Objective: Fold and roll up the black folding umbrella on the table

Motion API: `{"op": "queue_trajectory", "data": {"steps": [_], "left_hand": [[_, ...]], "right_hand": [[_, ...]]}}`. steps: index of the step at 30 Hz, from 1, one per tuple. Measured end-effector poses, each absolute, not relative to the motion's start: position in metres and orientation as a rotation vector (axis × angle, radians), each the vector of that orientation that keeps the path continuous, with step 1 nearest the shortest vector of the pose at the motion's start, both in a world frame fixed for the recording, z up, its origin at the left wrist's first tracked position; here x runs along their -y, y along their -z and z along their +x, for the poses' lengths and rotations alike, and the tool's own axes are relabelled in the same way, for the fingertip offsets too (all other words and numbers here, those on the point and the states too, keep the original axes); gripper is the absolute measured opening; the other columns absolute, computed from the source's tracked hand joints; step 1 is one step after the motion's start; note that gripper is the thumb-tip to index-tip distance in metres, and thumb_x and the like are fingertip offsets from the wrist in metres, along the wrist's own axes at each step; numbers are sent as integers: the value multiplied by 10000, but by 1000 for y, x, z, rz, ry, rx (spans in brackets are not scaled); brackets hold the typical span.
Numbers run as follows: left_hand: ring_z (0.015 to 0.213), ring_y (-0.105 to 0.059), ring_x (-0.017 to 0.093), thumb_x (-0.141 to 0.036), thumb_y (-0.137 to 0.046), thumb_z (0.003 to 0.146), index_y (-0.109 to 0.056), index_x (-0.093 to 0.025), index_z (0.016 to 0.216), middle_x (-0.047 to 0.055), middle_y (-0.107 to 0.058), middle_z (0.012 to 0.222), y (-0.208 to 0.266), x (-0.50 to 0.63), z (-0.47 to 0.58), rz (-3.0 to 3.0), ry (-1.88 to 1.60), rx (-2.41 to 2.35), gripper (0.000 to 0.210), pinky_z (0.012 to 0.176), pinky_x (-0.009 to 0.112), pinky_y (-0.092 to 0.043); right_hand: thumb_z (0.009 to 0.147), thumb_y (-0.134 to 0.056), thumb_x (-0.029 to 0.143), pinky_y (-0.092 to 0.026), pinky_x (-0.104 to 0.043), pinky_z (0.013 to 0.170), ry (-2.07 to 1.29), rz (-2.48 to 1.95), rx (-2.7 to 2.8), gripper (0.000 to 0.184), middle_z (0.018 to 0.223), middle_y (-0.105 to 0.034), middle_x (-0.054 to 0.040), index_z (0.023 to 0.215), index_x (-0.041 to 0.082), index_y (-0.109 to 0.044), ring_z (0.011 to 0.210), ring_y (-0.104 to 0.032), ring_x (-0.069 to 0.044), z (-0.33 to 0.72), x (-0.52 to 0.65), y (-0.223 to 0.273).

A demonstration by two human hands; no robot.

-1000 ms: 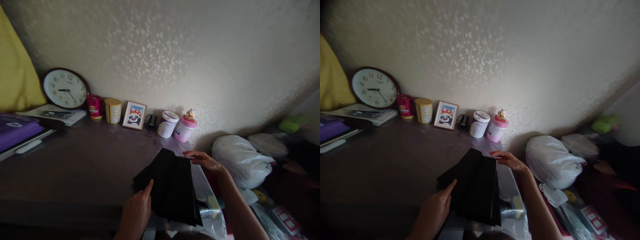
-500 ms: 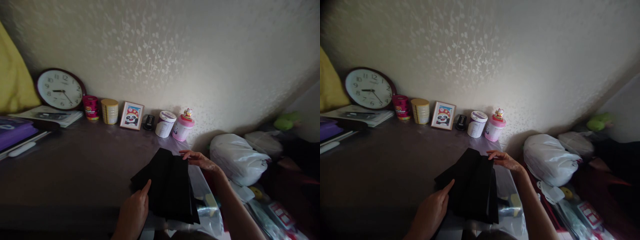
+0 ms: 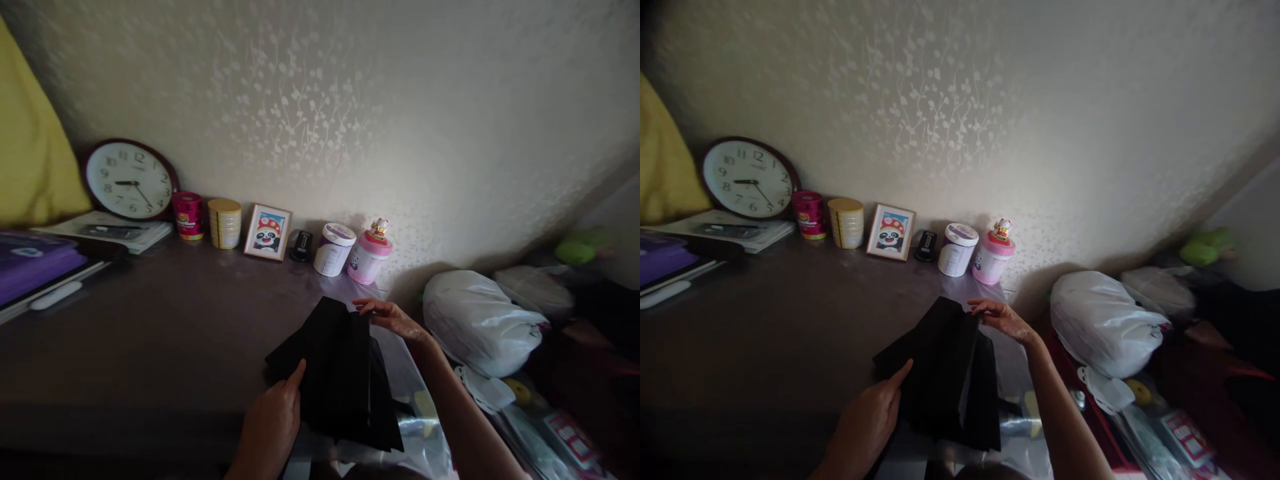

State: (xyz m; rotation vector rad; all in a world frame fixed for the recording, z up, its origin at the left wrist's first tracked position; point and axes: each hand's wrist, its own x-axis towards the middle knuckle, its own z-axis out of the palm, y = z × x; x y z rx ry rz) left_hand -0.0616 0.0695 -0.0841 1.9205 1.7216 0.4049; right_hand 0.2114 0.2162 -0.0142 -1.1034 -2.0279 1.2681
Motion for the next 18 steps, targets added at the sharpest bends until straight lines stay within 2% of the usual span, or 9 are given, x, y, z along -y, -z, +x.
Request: {"op": "queue_trajectory", "data": {"steps": [6,10,16,18], "left_hand": [[825,-658,129,-104,-298,909,-323,-265,1383,48,-697,904,86,-70,-61,1937,-377,-1740,501,684,226,-438],[816,-657,122,-120,-318,907,-320,-278,1383,46,-700,916,84,-72,-61,1945,-318,-1740,502,671,217,-429],[829,-672,158,-90,-298,899,-317,-255,1389,64,-705,930,85,-73,-62,1962,-327,-1729,518,662,249,-448],[845,-674,168,-79,-308,891,-366,-235,1368,69,-705,936,85,-73,-62,1969,-335,-1725,505,675,255,-454]], "right_hand": [[785,-626,400,-355,-418,1014,-1174,-1119,1999,204,1196,-619,-39,881,222,-656,1124,-539,-216,198,-216,10],[807,-595,416,-373,-407,994,-1128,-1037,1930,223,1079,-671,-34,897,216,-633,1043,-577,-204,180,-221,11],[809,-556,466,-465,-356,857,-1081,-1133,1944,239,940,-695,6,897,262,-644,906,-618,-203,147,-230,25],[801,-552,475,-491,-341,794,-1101,-1209,1900,240,896,-694,18,902,272,-632,836,-628,-194,137,-232,34]]}}
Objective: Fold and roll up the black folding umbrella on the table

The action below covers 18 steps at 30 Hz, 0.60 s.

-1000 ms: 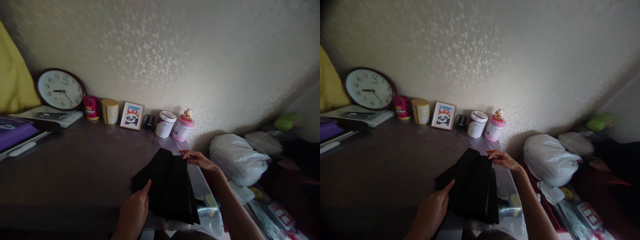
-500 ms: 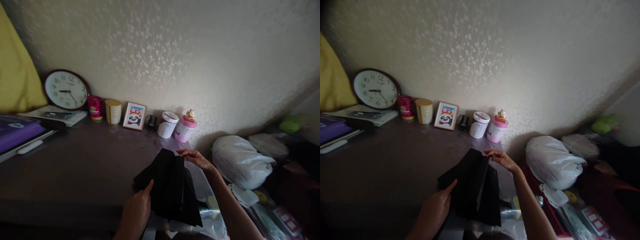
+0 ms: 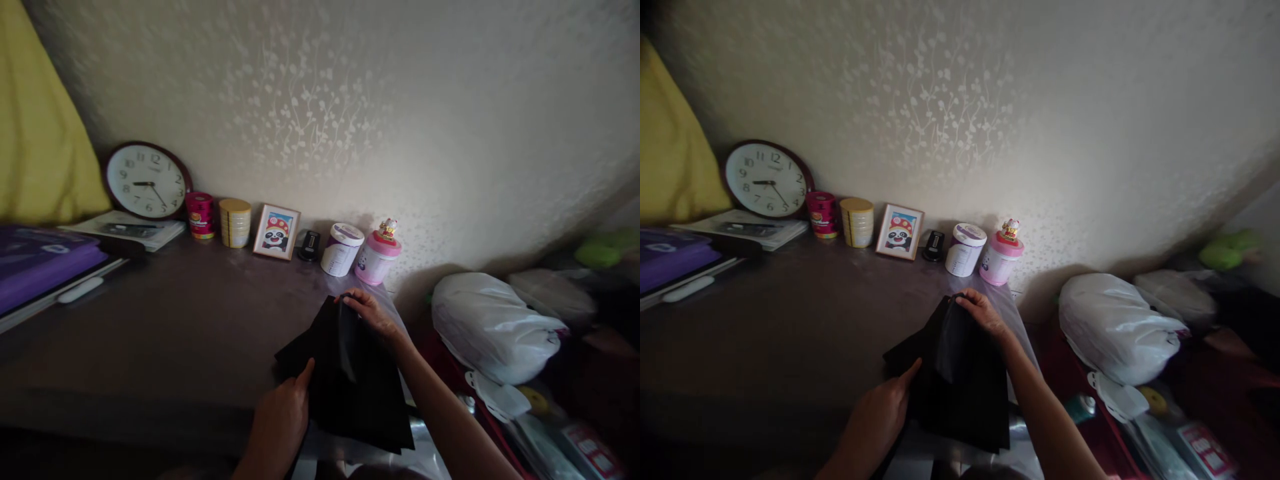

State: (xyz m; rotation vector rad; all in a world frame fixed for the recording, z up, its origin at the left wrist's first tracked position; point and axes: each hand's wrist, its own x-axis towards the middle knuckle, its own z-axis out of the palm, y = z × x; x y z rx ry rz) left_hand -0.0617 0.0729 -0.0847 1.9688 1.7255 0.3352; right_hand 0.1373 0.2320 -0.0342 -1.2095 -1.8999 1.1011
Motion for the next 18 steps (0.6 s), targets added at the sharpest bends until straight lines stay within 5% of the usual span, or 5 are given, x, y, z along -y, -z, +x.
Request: {"op": "queue_trajectory", "data": {"steps": [6,18], "left_hand": [[814,-675,198,-90,-316,887,-650,-157,967,74,-706,875,84,-72,-63,1980,-376,-1736,349,671,276,-460],[817,-652,210,-103,-261,871,-618,-146,972,98,-698,928,86,-67,-64,2008,-508,-1730,374,700,297,-436]], "right_hand": [[800,-544,435,-489,-356,841,-1040,-1248,1871,242,949,-688,15,953,274,-642,895,-621,-201,124,-239,58],[809,-522,337,-383,-388,997,-666,-1341,2001,247,1072,-671,-5,1002,254,-654,1051,-582,-203,118,-247,74]]}}
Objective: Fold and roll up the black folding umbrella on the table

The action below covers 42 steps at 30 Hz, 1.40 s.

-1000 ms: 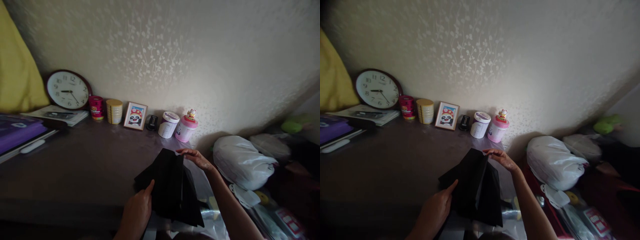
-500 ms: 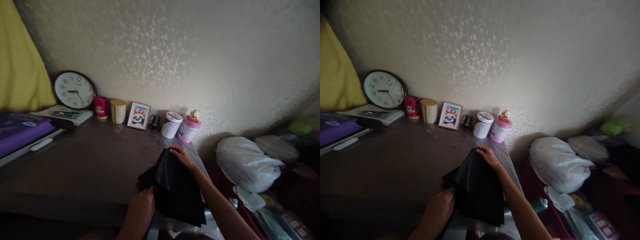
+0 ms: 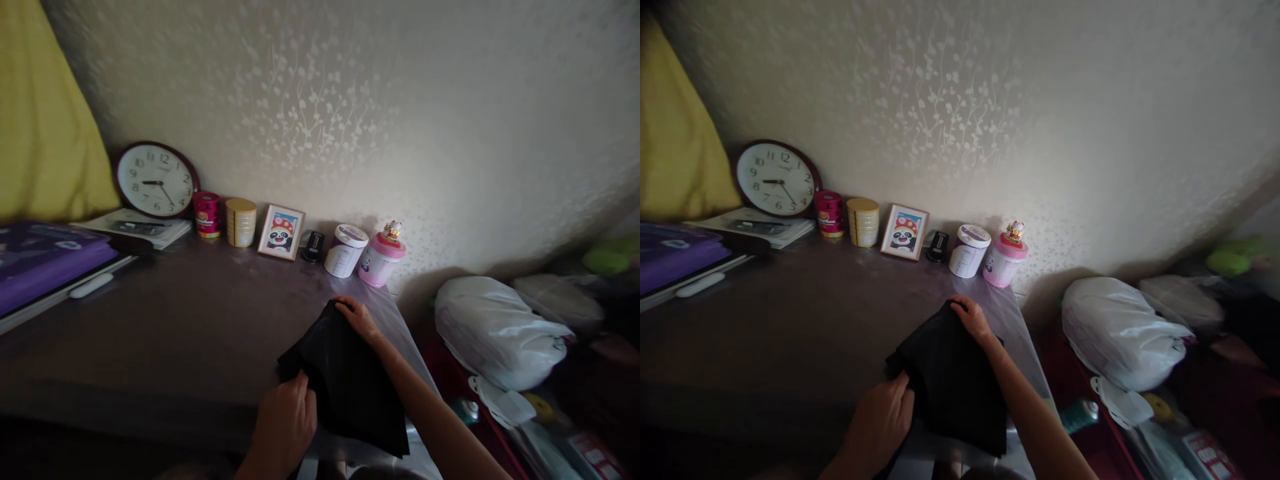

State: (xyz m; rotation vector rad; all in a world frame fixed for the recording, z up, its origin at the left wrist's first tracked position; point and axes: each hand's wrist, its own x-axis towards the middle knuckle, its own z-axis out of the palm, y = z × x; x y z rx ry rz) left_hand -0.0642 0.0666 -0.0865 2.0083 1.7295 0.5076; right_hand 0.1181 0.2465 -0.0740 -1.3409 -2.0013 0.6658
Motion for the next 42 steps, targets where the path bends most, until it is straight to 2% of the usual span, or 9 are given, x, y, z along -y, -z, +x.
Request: {"op": "queue_trajectory", "data": {"steps": [6,11,19,29,32,34,37,39,42], "left_hand": [[596,-599,136,-346,-151,954,-574,-204,795,13,-639,636,78,-63,-71,1815,-816,-1558,474,567,234,-369],[490,-537,136,-579,-284,882,-522,-211,643,-15,-548,490,82,-66,-68,1671,-874,-1569,499,520,242,-300],[432,-489,117,-455,-232,900,-413,-213,509,1,-503,456,91,-69,-63,1637,-952,-1681,495,499,252,-249],[426,-512,126,-417,-286,899,-473,-205,519,14,-540,457,109,-77,-58,1716,-955,-1761,474,485,250,-271],[477,-567,149,-360,-317,886,-580,-177,648,38,-595,516,114,-77,-58,1709,-953,-1784,399,494,249,-306],[539,-614,168,-318,-343,875,-612,-119,952,37,-629,562,113,-76,-59,1689,-970,-1787,343,517,246,-347],[512,-621,161,-292,-355,887,-218,-77,1403,-29,-617,528,107,-71,-60,1650,-1006,-1775,576,514,230,-386],[469,-612,152,-290,-346,902,-52,-119,1448,-50,-611,507,103,-69,-61,1671,-977,-1777,643,500,220,-400],[591,-676,153,-242,-306,911,-274,-213,1414,19,-720,694,102,-66,-63,1794,-858,-1723,504,570,230,-467]], "right_hand": [[826,-510,322,-406,-358,972,-641,-1350,2010,259,1069,-675,-34,1011,219,-658,1031,-596,-195,120,-245,75],[828,-504,306,-412,-355,960,-620,-1343,2019,258,1051,-683,-31,1010,217,-664,1015,-603,-194,118,-245,75],[824,-515,309,-432,-337,933,-582,-1389,2008,241,1032,-691,-18,989,236,-675,995,-614,-192,118,-246,78],[834,-508,291,-453,-336,901,-484,-1411,2069,223,1019,-691,-33,972,219,-669,962,-625,-192,118,-251,85],[831,-514,292,-456,-341,889,-437,-1441,2086,206,998,-693,-28,954,229,-667,948,-626,-194,117,-252,87],[824,-523,289,-459,-343,878,-422,-1456,2083,188,974,-695,-22,936,236,-665,930,-629,-194,117,-252,87],[811,-540,286,-467,-335,850,-412,-1455,2079,170,937,-690,-14,936,237,-645,896,-632,-187,117,-251,86],[795,-561,281,-468,-332,838,-397,-1462,2072,168,930,-681,-20,942,225,-621,889,-628,-185,117,-251,84],[775,-586,276,-468,-339,826,-378,-1495,2063,163,919,-671,-27,926,215,-594,885,-625,-190,117,-250,82]]}}
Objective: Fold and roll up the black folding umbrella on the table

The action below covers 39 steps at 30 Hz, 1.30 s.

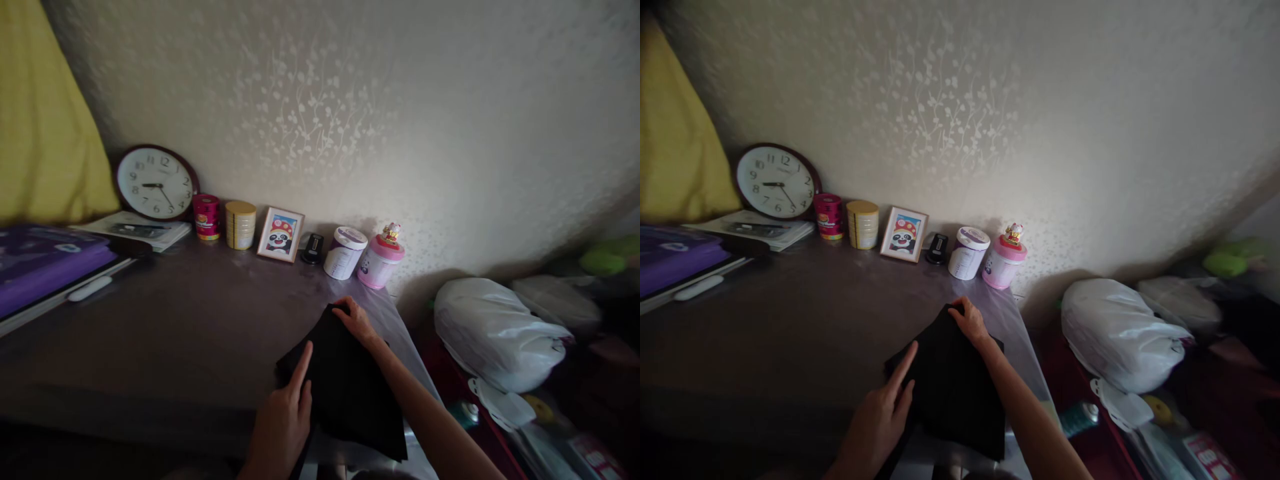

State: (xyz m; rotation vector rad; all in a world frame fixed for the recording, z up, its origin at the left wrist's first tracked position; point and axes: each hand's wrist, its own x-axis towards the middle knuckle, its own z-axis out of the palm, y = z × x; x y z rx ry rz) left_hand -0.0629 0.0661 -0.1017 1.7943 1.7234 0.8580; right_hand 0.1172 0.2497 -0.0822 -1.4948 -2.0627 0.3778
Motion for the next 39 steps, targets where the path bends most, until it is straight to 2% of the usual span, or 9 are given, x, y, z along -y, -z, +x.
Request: {"op": "queue_trajectory", "data": {"steps": [2,5,8,14,19,22,32,35,39], "left_hand": [[805,-697,159,-190,-284,902,-464,-229,1308,56,-732,958,103,-65,-64,1870,-831,-1643,446,705,254,-506],[969,-662,193,-276,-313,918,-538,-194,1239,73,-670,1140,104,-63,-64,1919,-843,-1622,401,816,310,-514],[870,-693,225,-408,-381,911,-532,-198,1250,78,-713,1035,102,-61,-62,1942,-766,-1707,426,755,344,-541],[770,-707,210,-358,-404,923,-508,-204,1276,67,-743,895,98,-57,-58,2036,-577,-1810,398,681,295,-544],[757,-708,195,-354,-404,926,-514,-208,1272,53,-744,879,98,-57,-56,2049,-544,-1825,391,635,254,-534],[753,-708,197,-347,-407,926,-514,-201,1272,50,-744,874,99,-57,-55,2060,-535,-1831,390,620,252,-530],[717,-706,183,-344,-405,928,-531,-189,1255,55,-743,861,106,-57,-55,2098,-638,-1824,384,621,244,-530],[697,-706,177,-339,-419,924,-541,-184,1246,57,-744,847,108,-57,-54,2112,-651,-1831,378,612,233,-527],[702,-707,170,-333,-434,918,-558,-189,1230,57,-746,849,107,-57,-55,2128,-652,-1854,365,588,205,-515]], "right_hand": [[766,-598,271,-468,-340,818,-370,-1515,2058,149,914,-670,-25,903,216,-584,880,-624,-190,117,-250,81],[755,-611,250,-466,-340,813,-371,-1538,2064,123,914,-673,-31,866,209,-578,875,-624,-191,116,-251,81],[759,-613,246,-471,-338,796,-366,-1562,2070,113,891,-674,-33,859,204,-584,853,-628,-193,114,-252,79],[865,-486,271,-424,-380,912,-97,-1342,2097,140,986,-660,-56,906,224,-611,969,-590,-211,110,-227,53],[908,-439,329,-463,-328,858,-383,-992,2573,232,931,-685,-36,947,251,-654,917,-609,-184,101,-189,35],[919,-423,305,-422,-363,932,-405,-842,2696,260,1024,-685,-44,980,228,-664,992,-602,-185,97,-186,43],[895,-460,256,-345,-431,999,-121,-1313,2388,224,1069,-676,-73,952,236,-676,1098,-559,-268,114,-235,49],[902,-450,288,-339,-402,1012,-128,-1206,2391,238,1120,-652,-65,1013,242,-656,1133,-529,-239,108,-219,40],[889,-475,389,-410,-334,922,-396,-950,2684,240,897,-701,-24,892,255,-675,945,-614,-187,95,-202,43]]}}
